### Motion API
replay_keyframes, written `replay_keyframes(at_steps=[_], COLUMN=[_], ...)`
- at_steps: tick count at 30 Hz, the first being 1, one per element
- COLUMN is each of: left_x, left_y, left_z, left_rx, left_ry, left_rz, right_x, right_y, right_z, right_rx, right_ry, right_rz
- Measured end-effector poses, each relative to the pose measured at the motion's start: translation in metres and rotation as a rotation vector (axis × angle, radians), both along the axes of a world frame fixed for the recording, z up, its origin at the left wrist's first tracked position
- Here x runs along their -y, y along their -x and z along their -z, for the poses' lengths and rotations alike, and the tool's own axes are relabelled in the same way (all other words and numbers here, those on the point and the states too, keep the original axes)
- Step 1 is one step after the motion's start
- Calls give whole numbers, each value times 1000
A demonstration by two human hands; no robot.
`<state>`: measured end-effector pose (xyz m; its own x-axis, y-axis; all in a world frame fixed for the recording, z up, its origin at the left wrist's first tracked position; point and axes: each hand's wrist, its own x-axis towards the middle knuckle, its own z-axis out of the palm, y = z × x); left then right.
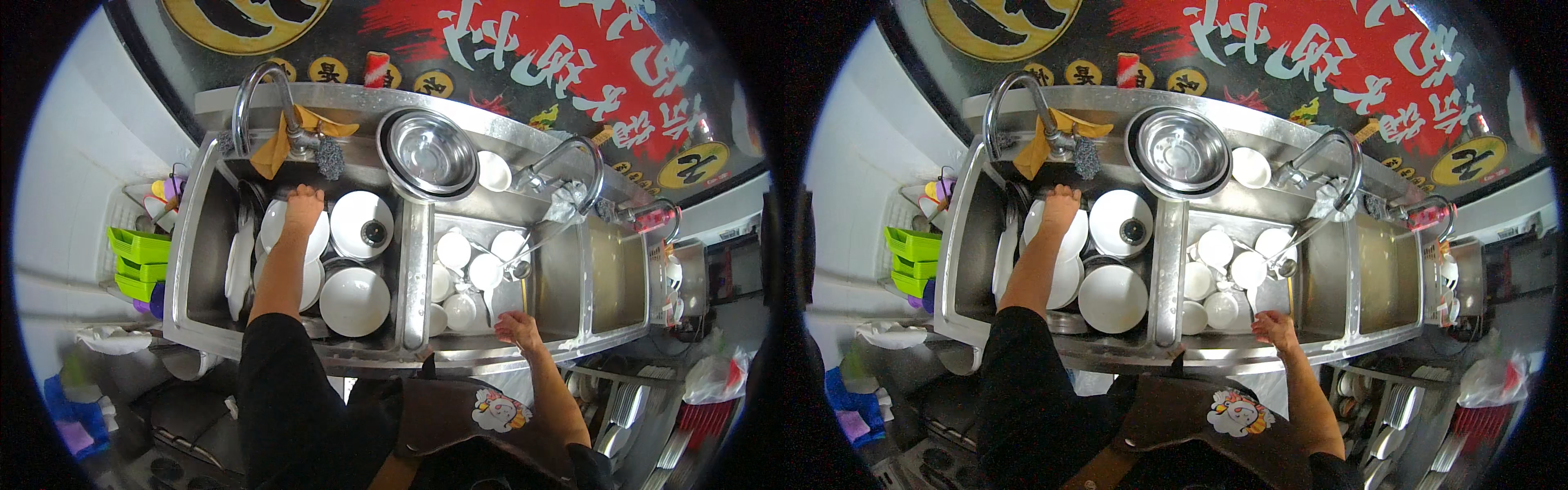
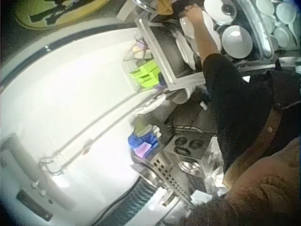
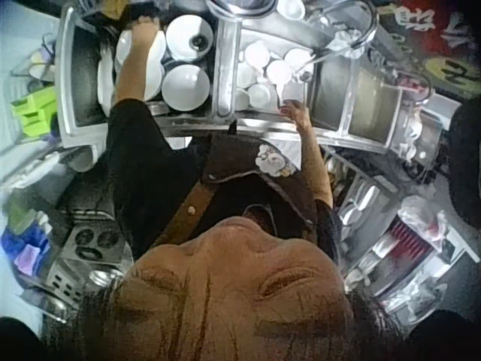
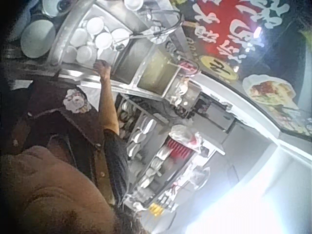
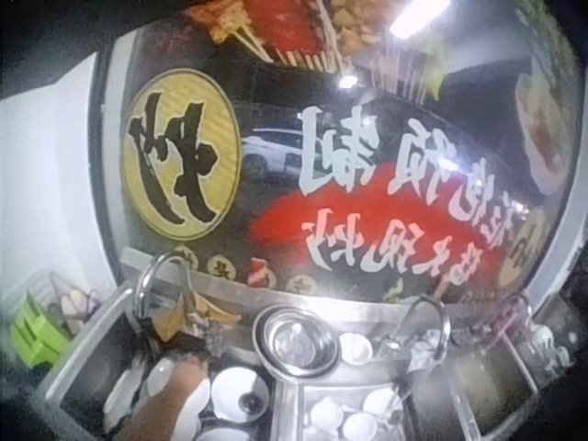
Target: The person washes multiple metal bowls and white ceramic bowls in a double-basin stainless steel sink. They scrub each item with a cloth under running water, rinse, and place the cleaned bowls into a drying rack beside the sink.
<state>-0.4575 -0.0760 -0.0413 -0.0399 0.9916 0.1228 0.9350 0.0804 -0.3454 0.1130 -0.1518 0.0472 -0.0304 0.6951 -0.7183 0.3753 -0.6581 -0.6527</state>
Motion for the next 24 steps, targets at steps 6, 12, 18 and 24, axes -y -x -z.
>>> replay_keyframes(at_steps=[6, 12, 18, 24], left_x=[26, 81, 95, 32], left_y=[20, -12, -143, -293], left_z=[-74, -182, -223, -130], left_rx=[-12, 326, 1245, 1405], left_ry=[-154, -476, -238, -125], left_rz=[21, -30, -12, 48], right_x=[-8, -53, -147, -132], right_y=[12, 33, 25, 9], right_z=[7, 18, -5, -27], right_rx=[-72, -200, -559, -492], right_ry=[-16, -185, -266, -192], right_rz=[-91, 36, 393, 103])
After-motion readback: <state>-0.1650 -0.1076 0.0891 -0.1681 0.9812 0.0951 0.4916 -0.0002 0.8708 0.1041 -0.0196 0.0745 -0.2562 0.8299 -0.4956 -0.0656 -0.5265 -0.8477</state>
